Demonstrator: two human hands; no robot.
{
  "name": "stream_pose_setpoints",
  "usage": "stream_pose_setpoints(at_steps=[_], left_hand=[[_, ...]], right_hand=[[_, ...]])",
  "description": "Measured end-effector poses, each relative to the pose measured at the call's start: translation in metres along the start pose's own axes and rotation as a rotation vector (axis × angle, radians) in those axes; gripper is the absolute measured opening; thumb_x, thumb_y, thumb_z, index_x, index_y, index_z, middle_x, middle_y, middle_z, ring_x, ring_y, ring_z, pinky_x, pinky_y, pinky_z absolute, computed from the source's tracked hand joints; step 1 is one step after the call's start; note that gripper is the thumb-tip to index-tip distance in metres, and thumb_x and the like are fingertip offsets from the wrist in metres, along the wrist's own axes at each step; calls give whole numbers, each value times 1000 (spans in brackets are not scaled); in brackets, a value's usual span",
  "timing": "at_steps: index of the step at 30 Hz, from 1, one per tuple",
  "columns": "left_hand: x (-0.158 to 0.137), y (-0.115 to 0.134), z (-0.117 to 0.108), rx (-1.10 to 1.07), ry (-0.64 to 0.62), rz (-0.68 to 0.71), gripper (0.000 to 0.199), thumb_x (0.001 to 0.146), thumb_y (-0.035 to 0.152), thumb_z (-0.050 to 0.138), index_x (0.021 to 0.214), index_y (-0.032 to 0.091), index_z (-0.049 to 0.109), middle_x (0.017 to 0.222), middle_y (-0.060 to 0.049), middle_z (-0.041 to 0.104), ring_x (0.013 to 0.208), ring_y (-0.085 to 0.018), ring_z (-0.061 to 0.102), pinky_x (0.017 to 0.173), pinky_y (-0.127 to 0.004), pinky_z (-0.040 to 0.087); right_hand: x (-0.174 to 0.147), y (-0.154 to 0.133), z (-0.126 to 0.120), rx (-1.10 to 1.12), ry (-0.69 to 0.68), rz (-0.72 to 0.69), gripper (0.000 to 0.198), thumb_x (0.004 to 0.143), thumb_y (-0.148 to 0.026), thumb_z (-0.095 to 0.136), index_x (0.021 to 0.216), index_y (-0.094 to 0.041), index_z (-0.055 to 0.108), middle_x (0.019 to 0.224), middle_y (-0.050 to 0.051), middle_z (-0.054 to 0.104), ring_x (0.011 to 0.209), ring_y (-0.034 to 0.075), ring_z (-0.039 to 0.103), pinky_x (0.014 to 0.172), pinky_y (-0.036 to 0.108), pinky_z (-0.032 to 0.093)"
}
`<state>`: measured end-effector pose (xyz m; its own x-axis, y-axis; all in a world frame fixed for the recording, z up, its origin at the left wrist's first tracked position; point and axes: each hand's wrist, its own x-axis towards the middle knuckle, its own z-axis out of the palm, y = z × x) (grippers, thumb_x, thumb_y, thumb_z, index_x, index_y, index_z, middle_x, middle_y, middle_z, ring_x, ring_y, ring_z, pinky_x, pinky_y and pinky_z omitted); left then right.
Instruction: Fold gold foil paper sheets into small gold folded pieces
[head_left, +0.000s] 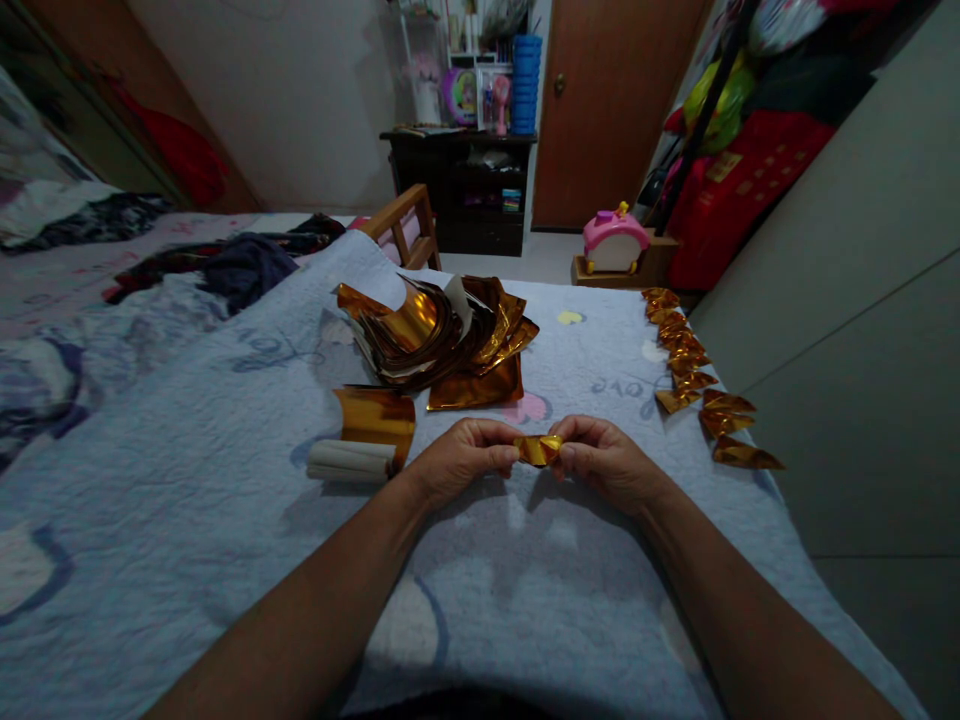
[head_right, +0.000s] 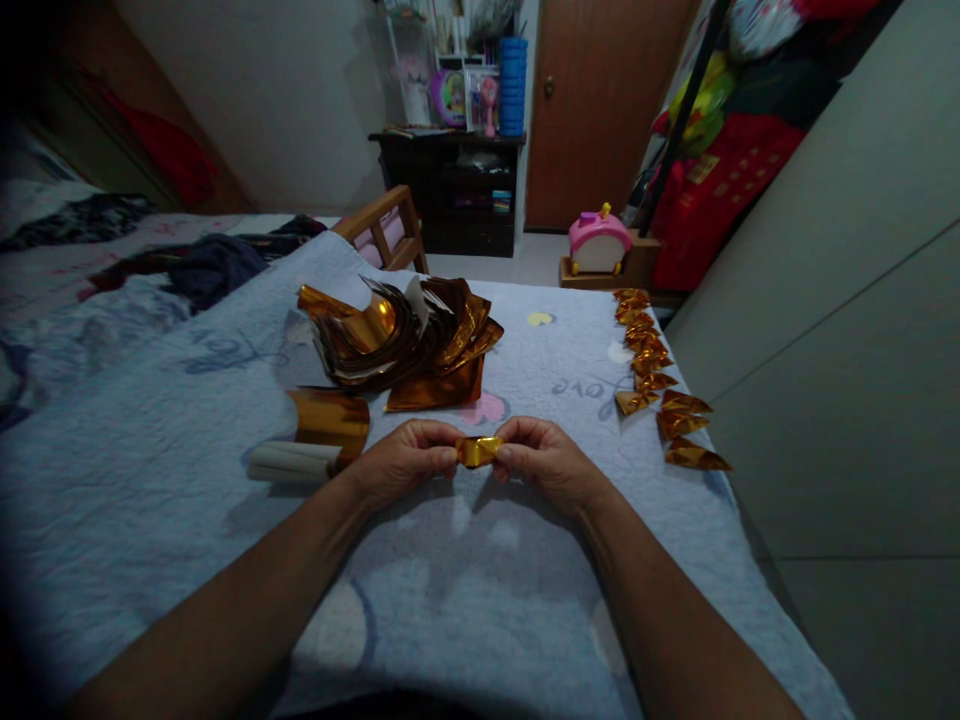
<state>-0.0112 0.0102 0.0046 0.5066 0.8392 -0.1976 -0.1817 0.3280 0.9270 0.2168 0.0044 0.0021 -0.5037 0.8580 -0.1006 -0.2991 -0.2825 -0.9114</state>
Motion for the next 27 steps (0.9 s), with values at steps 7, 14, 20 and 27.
stream_pose_setpoints(at_steps=[7, 14, 20, 27], left_hand=[[0, 2, 2, 17, -17, 1, 34, 65, 38, 90, 88, 14, 81, 79, -6, 72, 62, -11, 53, 60, -24, 39], [0, 1, 2, -16, -37, -24, 34, 63, 33, 90, 91, 15, 81, 83, -6, 74, 65, -10, 58, 62, -23, 42], [1, -4, 1, -50, -58, -34, 38, 63, 35, 91, 94, 15, 80, 84, -6, 74, 63, -11, 60, 63, -24, 46], [0, -4, 3, -43, -83, -21, 42, 64, 37, 91, 98, 14, 79, 88, -7, 74, 63, -11, 61, 62, -24, 47]], right_hand=[[0, 1, 0, -1, -44, -30, 26, 75, -38, 86, 80, -18, 71, 76, 1, 70, 63, 11, 58, 60, 24, 45], [-1, -2, 1, 10, -80, -24, 24, 77, -37, 85, 81, -17, 71, 75, 1, 68, 63, 11, 59, 61, 24, 46], [-1, -1, 2, 27, -66, -15, 26, 75, -37, 86, 80, -17, 70, 78, 2, 69, 64, 11, 59, 60, 25, 47], [-1, -1, 3, 61, -75, 9, 28, 74, -33, 87, 91, -19, 68, 78, -1, 68, 62, 11, 61, 59, 24, 49]])
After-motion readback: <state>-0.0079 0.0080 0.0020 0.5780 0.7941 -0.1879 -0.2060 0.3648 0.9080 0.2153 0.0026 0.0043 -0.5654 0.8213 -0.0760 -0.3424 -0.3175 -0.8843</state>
